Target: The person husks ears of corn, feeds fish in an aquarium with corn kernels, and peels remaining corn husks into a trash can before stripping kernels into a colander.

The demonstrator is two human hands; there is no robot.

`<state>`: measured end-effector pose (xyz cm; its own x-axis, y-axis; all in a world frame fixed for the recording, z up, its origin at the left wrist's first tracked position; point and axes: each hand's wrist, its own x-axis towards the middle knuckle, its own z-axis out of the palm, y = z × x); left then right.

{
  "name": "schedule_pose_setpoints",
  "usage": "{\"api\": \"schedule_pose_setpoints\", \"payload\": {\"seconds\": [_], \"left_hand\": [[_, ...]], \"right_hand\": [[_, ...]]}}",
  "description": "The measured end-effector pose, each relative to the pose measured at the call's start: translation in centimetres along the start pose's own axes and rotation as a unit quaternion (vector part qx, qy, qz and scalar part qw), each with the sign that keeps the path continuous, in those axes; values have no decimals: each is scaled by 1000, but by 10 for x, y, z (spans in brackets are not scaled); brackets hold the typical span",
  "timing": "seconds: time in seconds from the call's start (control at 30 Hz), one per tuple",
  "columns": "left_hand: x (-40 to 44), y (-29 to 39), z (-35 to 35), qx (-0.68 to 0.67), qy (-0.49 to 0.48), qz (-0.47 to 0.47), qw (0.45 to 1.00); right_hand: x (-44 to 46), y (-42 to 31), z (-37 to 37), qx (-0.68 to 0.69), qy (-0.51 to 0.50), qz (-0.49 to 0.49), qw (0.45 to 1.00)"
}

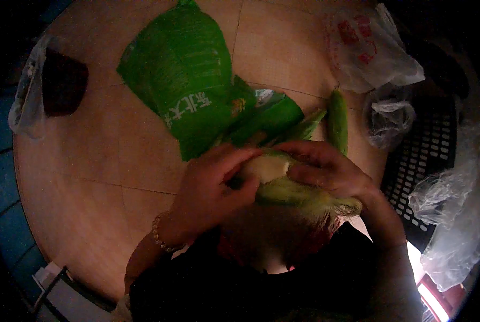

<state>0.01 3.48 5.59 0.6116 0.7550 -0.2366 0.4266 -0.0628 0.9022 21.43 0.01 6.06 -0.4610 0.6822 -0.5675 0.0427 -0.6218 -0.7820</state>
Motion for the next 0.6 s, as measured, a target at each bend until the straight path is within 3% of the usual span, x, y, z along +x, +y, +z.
{"api": "schedule_pose_setpoints", "payload": {"seconds": [0.1, 0.2, 0.27, 0.3, 0.37, 0.6], "left_hand": [[-4, 2, 0, 49, 14, 44, 998], [-4, 6, 1, 128, 69, 73, 987], [-4, 4, 4, 214, 171, 142, 951], [-4, 5, 5, 214, 172, 142, 951], [-4, 8, 4, 333, 216, 190, 898], [-1, 10, 8, 378, 210, 162, 887]], "right_hand": [[0, 0, 3, -64, 17, -31, 997], [2, 1, 6, 0, 14, -72, 997], [-1, -2, 8, 25, 49, -33, 998], [0, -1, 10, 24, 49, -33, 998], [1, 4, 15, -7, 90, -51, 995], [-1, 2, 29, -170, 150, -101, 969]]}}
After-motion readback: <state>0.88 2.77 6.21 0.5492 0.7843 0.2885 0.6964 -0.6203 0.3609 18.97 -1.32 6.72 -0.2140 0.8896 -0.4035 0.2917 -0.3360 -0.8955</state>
